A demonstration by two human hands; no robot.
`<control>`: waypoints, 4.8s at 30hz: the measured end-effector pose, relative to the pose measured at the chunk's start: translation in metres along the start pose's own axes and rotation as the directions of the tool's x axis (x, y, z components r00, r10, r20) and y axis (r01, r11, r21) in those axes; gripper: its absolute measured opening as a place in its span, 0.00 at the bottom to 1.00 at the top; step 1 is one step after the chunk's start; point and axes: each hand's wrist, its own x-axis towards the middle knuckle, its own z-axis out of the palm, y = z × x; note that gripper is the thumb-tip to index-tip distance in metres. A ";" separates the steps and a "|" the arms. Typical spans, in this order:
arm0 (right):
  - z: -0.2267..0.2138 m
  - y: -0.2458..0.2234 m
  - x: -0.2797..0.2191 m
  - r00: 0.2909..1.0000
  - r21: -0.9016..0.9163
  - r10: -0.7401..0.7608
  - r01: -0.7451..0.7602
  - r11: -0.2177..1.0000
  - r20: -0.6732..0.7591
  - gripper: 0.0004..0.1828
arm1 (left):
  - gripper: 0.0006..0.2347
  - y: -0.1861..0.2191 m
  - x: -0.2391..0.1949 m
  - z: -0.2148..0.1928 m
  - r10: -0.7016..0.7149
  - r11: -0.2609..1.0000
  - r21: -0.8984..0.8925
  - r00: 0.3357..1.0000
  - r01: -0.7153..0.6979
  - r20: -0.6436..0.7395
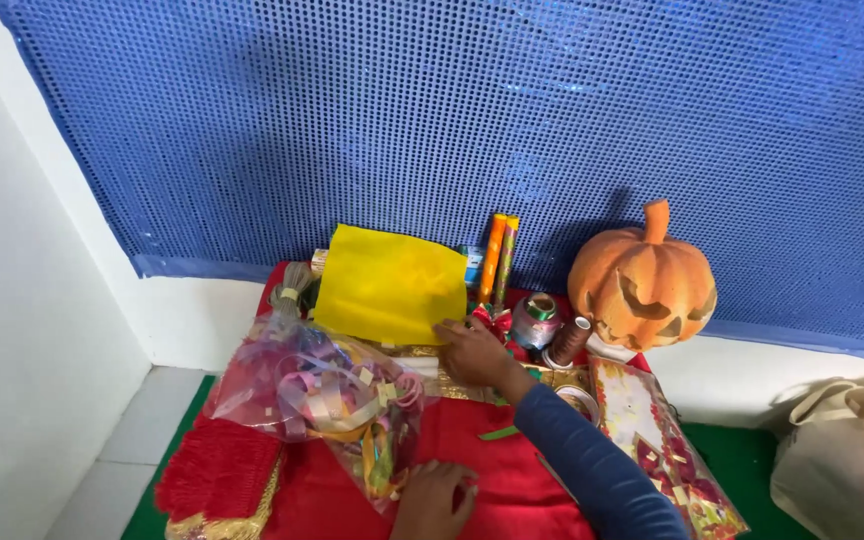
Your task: The person wraps a cylindrical object with green and yellow decorative paper, securing it with tape. They then place the wrapped item on the table and begin wrapping a second cylindrical object with yellow paper.
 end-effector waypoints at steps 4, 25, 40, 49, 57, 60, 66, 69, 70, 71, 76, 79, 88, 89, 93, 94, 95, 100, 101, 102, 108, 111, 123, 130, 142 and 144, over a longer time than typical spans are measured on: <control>0.014 0.020 0.001 0.992 0.092 0.122 -0.119 0.989 -0.027 0.25 | 0.07 0.004 0.000 -0.005 -0.033 0.999 -0.008 0.999 0.033 0.018; -0.090 -0.094 -0.198 0.885 0.322 0.448 -0.391 0.862 -0.124 0.25 | 0.04 0.024 0.001 -0.028 0.105 0.994 0.032 0.993 -0.103 -0.062; -0.120 -0.133 -0.230 0.815 0.326 0.489 -0.392 0.860 -0.310 0.14 | 0.09 0.035 0.003 -0.040 -0.131 0.987 -0.077 0.982 0.142 0.136; -0.089 -0.068 -0.066 0.899 0.349 0.402 -0.326 0.878 -0.174 0.15 | 0.08 0.039 0.002 -0.045 -0.018 0.995 -0.096 0.999 0.022 0.044; -0.006 -0.051 0.061 0.716 0.368 0.659 -0.690 0.623 0.228 0.34 | 0.24 0.030 0.010 -0.041 -0.015 0.999 -0.047 1.000 0.015 -0.008; 0.079 -0.041 0.063 0.726 0.188 0.686 -0.681 0.708 0.043 0.32 | 0.23 0.048 0.014 -0.066 -0.083 0.987 -0.133 0.996 0.088 0.039; 0.013 -0.032 0.048 0.812 0.180 0.583 -0.570 0.802 -0.025 0.28 | 0.22 0.057 0.007 -0.067 -0.054 0.968 -0.241 0.996 0.069 0.067; -0.021 -0.029 0.012 0.792 0.351 0.610 -0.581 0.735 0.035 0.25 | 0.16 0.053 0.003 -0.061 0.045 0.972 -0.232 0.999 -0.043 0.001; -0.029 -0.034 -0.005 0.786 0.348 0.617 -0.588 0.730 0.034 0.25 | 0.16 0.056 0.003 -0.065 0.053 0.971 -0.233 0.999 -0.050 0.006; -0.038 -0.038 -0.022 0.744 0.525 0.665 -0.590 0.613 0.059 0.24 | 0.14 0.059 0.004 -0.068 0.027 0.961 -0.276 1.000 -0.023 0.010; -0.064 -0.083 -0.126 0.631 0.789 0.747 -0.560 0.252 0.209 0.20 | 0.12 0.054 0.004 -0.061 0.003 0.966 -0.259 1.000 -0.006 -0.012; -0.053 -0.111 -0.187 0.613 0.786 0.744 -0.585 0.200 0.267 0.21 | 0.11 0.052 -0.003 -0.057 0.074 0.953 -0.285 0.993 -0.098 -0.093; -0.057 -0.149 -0.224 0.598 0.776 0.741 -0.607 0.171 0.305 0.18 | 0.10 0.031 -0.024 -0.030 0.231 0.972 0.099 0.781 -0.213 -0.581; -0.059 -0.150 -0.222 0.596 0.756 0.751 -0.621 0.206 0.285 0.18 | 0.10 0.029 -0.024 -0.027 0.158 0.987 0.073 0.776 -0.144 -0.610; -0.065 -0.149 -0.215 0.613 0.725 0.748 -0.633 0.273 0.254 0.19 | 0.11 0.021 -0.026 -0.019 -0.034 0.999 -0.015 0.775 0.032 -0.631; -0.064 -0.147 -0.215 0.613 0.724 0.749 -0.633 0.274 0.253 0.19 | 0.11 0.022 -0.023 -0.021 -0.034 0.999 -0.016 0.775 0.031 -0.631; -0.064 -0.148 -0.216 0.619 0.723 0.743 -0.633 0.277 0.257 0.19 | 0.11 0.022 -0.023 -0.024 -0.049 0.998 -0.068 0.766 0.007 -0.642; -0.064 -0.151 -0.223 0.634 0.702 0.741 -0.631 0.330 0.223 0.20 | 0.12 0.025 -0.022 -0.029 -0.122 0.986 -0.167 0.768 0.020 -0.629; -0.066 -0.149 -0.224 0.618 0.694 0.749 -0.648 0.313 0.239 0.20 | 0.12 0.028 -0.020 -0.033 -0.077 0.996 -0.085 0.798 0.032 -0.598; -0.069 -0.148 -0.226 0.602 0.686 0.756 -0.664 0.297 0.255 0.19 | 0.12 0.032 -0.019 -0.036 -0.034 0.999 -0.003 0.826 0.040 -0.562; -0.059 -0.150 -0.230 0.600 0.564 0.767 -0.723 0.398 0.228 0.24 | 0.09 0.036 -0.020 -0.030 0.139 0.988 0.127 0.885 -0.092 -0.445; -0.061 -0.154 -0.229 0.607 0.560 0.778 -0.706 0.434 0.161 0.22 | 0.08 0.037 -0.015 -0.028 0.158 0.976 0.196 0.931 -0.097 -0.328; -0.060 -0.163 -0.226 0.572 0.670 0.819 -0.626 0.399 0.047 0.19 | 0.11 0.002 -0.021 -0.018 -0.313 0.871 -0.491 0.752 -0.015 -0.580; -0.066 -0.167 -0.225 0.542 0.668 0.841 -0.626 0.402 0.002 0.21 | 0.10 0.000 -0.021 -0.014 -0.458 0.729 -0.681 0.692 -0.067 -0.558; -0.066 -0.168 -0.222 0.507 0.680 0.862 -0.632 0.372 -0.002 0.21 | 0.08 -0.006 -0.022 -0.011 -0.335 0.813 -0.576 0.737 -0.089 -0.587; -0.063 -0.168 -0.223 0.512 0.670 0.859 -0.642 0.372 0.014 0.20 | 0.07 -0.009 -0.023 -0.010 -0.332 0.806 -0.586 0.752 -0.087 -0.569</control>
